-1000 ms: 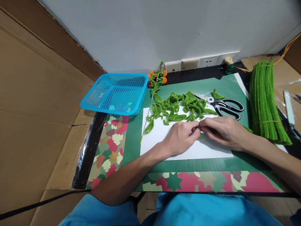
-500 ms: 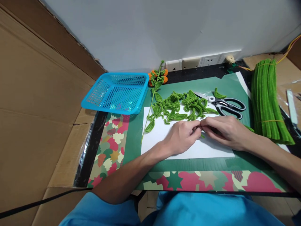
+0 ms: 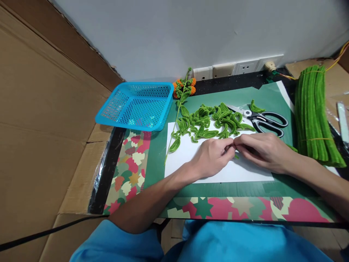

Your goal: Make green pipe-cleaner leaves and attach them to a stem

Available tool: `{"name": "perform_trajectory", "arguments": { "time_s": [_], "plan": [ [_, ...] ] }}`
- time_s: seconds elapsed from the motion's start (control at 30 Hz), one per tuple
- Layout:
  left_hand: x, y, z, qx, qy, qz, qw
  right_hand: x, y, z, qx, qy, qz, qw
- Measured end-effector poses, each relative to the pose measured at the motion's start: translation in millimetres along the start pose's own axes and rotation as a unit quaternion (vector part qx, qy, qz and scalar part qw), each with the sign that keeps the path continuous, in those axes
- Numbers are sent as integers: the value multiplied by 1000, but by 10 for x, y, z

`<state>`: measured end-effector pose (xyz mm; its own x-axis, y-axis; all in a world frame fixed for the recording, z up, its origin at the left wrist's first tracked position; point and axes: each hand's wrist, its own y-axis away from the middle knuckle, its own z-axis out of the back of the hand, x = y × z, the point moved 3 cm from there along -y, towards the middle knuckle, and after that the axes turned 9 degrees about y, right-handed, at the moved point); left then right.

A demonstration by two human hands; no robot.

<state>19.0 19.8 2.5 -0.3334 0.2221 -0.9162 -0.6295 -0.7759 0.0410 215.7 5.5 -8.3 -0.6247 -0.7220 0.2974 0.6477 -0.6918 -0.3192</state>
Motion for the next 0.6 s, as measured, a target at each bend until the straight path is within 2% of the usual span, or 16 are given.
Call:
{"name": "perform_trajectory", "arguments": {
  "time_s": [0.6],
  "plan": [
    [-12,-8,5,-2,-23,7,1000,16,-11,27,-1,-11,-3,1000]
  ]
}}
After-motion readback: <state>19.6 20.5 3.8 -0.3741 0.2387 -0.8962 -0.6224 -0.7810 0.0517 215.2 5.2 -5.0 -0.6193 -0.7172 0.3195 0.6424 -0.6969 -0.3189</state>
